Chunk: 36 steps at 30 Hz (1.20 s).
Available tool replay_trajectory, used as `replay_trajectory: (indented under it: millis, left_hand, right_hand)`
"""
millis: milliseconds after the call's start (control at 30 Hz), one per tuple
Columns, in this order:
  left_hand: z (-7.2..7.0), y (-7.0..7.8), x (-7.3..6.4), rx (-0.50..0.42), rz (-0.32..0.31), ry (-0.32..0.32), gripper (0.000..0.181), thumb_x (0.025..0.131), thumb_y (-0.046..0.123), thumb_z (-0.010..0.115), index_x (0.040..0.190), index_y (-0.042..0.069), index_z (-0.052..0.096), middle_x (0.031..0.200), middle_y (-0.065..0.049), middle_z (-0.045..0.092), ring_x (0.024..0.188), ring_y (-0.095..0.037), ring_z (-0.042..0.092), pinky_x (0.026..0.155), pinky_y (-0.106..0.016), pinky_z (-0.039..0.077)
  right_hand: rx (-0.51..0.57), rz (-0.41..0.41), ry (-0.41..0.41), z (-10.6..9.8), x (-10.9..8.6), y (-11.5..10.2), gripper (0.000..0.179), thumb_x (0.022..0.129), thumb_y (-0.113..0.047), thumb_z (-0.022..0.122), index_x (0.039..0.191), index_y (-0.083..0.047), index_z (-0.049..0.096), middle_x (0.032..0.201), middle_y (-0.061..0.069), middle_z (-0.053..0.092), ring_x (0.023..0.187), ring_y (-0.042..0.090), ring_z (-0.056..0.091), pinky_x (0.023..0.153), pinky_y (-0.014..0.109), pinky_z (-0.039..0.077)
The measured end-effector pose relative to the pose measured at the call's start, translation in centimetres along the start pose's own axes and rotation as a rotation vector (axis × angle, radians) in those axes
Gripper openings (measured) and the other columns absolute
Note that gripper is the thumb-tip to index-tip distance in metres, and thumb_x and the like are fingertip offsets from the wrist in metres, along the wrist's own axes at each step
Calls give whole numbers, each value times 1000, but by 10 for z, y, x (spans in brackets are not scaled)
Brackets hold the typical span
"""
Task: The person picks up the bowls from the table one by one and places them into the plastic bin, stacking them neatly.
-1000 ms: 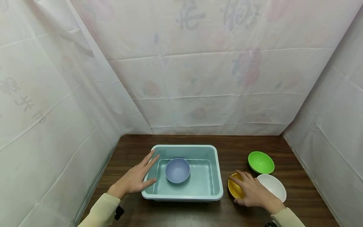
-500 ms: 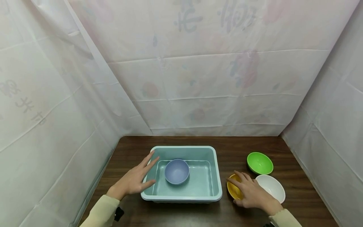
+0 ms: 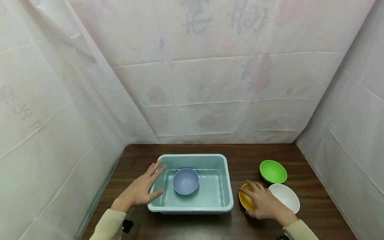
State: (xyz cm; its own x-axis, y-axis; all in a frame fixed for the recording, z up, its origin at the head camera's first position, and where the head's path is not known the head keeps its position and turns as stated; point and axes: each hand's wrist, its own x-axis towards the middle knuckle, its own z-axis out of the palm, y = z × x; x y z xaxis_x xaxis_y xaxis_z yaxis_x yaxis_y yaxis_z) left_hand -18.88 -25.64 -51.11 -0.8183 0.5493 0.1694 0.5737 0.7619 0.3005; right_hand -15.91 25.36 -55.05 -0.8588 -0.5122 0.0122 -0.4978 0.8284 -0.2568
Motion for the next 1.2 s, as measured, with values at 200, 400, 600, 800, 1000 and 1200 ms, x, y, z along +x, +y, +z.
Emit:
replay_trajectory:
  millis: [200, 400, 600, 800, 1000, 1200]
  left_hand:
    - [0, 5, -7, -60, -53, -9, 90, 95, 55, 65, 165, 14, 25, 174, -13, 8, 154, -47, 25, 99, -67, 48]
    - [5, 8, -9, -97, -83, 18, 92, 96, 54, 65, 166, 12, 23, 174, -12, 7, 146, -40, 44, 90, -54, 55]
    - [7, 9, -9, -93, -97, 39, 93, 95, 56, 66, 166, 13, 22, 175, -8, 6, 135, -34, 57, 77, -39, 57]
    - [9, 9, -6, -94, -58, 54, 92, 96, 53, 66, 166, 14, 21, 175, -10, 6, 138, -35, 54, 81, -43, 58]
    - [10, 8, -6, -87, -45, 68, 88, 96, 50, 67, 166, 17, 25, 174, -12, 8, 137, -35, 55, 79, -42, 58]
    - [11, 8, -9, -57, -46, 71, 86, 97, 49, 65, 165, 15, 25, 174, -12, 9, 135, -35, 57, 80, -45, 57]
  right_hand:
    - [-4, -14, 5, 1, 0, -1, 77, 76, -42, 85, 145, -22, 58, 151, 26, 46, 130, 52, 50, 84, 71, 47]
    - [-17, -17, 6, 1, 1, 1, 77, 76, -43, 85, 145, -22, 59, 150, 24, 48, 129, 50, 51, 83, 69, 48]
    - [-16, -18, 1, -1, 3, 2, 76, 75, -43, 85, 144, -22, 60, 148, 23, 49, 128, 49, 52, 84, 69, 49]
    - [-27, -20, 32, -5, 4, 5, 75, 72, -42, 86, 140, -22, 63, 144, 22, 53, 124, 47, 55, 81, 65, 51]
    - [-45, -32, 96, -9, 8, 5, 74, 74, -43, 84, 142, -27, 61, 141, 20, 55, 117, 44, 59, 83, 61, 53]
    - [-21, -28, 97, -20, 17, 4, 71, 77, -42, 83, 143, -30, 60, 142, 19, 55, 115, 44, 59, 87, 62, 51]
